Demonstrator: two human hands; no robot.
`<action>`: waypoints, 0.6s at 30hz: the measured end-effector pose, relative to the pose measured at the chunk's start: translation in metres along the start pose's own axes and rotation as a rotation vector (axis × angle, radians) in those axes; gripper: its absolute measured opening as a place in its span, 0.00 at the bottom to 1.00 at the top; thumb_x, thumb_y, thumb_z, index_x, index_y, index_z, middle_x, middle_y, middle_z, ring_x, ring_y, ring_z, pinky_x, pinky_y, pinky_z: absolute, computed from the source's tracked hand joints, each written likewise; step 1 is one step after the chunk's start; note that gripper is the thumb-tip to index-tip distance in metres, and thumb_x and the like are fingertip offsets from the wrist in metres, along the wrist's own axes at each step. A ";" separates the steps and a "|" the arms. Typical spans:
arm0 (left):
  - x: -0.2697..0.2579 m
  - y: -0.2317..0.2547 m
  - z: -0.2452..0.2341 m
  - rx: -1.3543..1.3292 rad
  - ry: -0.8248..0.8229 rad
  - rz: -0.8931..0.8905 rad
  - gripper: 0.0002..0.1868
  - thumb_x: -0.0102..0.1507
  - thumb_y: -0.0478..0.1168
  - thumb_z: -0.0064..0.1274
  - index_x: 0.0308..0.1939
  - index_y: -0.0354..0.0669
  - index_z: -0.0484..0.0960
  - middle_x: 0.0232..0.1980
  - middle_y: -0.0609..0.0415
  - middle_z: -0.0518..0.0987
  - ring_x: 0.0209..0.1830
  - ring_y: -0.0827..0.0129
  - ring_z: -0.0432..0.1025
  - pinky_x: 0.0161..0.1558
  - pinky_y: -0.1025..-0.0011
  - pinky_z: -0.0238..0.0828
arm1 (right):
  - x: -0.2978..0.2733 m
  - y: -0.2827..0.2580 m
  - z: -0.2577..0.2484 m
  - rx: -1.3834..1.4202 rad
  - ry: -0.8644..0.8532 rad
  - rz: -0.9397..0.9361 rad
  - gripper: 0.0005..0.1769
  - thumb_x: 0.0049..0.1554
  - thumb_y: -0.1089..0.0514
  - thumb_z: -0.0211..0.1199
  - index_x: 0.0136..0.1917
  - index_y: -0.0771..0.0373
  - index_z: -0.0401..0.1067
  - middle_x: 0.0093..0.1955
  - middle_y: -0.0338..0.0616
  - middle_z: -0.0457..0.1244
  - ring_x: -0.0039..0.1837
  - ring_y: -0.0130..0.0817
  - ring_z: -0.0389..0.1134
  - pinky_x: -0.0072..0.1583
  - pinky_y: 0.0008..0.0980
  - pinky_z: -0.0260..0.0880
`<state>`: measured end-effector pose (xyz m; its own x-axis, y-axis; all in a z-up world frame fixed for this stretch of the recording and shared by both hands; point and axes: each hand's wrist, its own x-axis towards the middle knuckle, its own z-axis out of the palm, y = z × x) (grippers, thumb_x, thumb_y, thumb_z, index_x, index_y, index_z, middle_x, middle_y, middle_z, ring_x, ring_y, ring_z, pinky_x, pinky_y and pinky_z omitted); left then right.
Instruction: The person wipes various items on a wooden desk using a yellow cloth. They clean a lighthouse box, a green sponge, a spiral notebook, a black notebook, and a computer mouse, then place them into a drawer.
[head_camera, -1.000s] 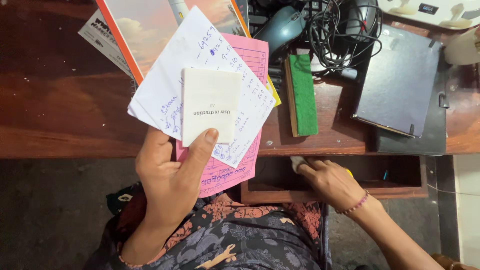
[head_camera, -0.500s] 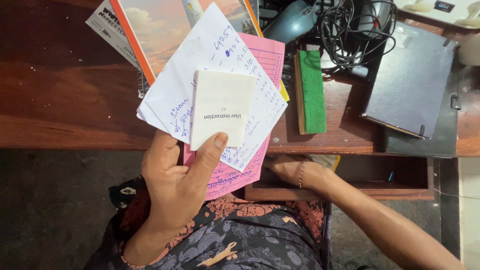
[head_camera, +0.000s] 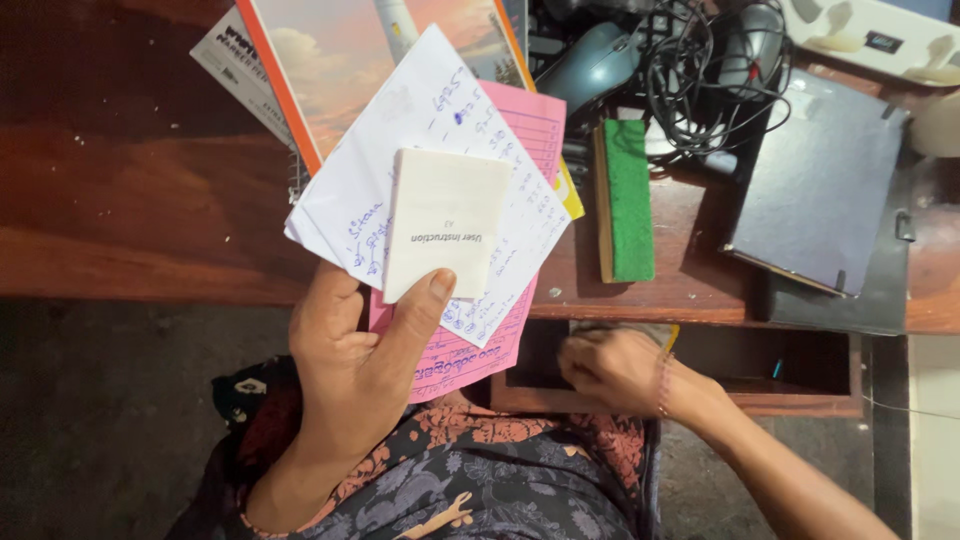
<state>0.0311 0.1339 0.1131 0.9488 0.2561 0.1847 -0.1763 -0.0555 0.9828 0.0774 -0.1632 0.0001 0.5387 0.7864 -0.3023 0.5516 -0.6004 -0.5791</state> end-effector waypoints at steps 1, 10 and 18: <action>0.001 0.000 0.001 -0.031 0.001 -0.013 0.13 0.70 0.32 0.55 0.56 0.30 0.77 0.51 0.48 0.84 0.48 0.75 0.78 0.49 0.75 0.78 | -0.015 -0.011 -0.013 0.009 0.084 -0.050 0.05 0.53 0.58 0.64 0.40 0.61 0.72 0.37 0.45 0.66 0.38 0.43 0.70 0.40 0.40 0.71; 0.001 0.004 0.019 -0.122 -0.028 -0.081 0.14 0.68 0.30 0.55 0.57 0.27 0.77 0.52 0.47 0.84 0.49 0.75 0.77 0.51 0.75 0.77 | -0.085 -0.033 -0.088 -0.203 0.770 0.427 0.06 0.54 0.62 0.68 0.46 0.62 0.75 0.44 0.42 0.68 0.38 0.35 0.70 0.42 0.31 0.71; -0.006 0.011 0.015 -0.053 0.036 -0.053 0.15 0.67 0.29 0.55 0.57 0.27 0.76 0.51 0.46 0.84 0.48 0.74 0.78 0.51 0.74 0.77 | -0.065 -0.021 -0.074 -0.329 0.847 0.373 0.08 0.58 0.59 0.68 0.50 0.63 0.76 0.47 0.45 0.69 0.45 0.41 0.72 0.46 0.35 0.73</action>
<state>0.0268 0.1176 0.1225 0.9473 0.2923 0.1314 -0.1403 0.0098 0.9901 0.0780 -0.2126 0.0877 0.9220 0.2517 0.2944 0.3345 -0.9006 -0.2776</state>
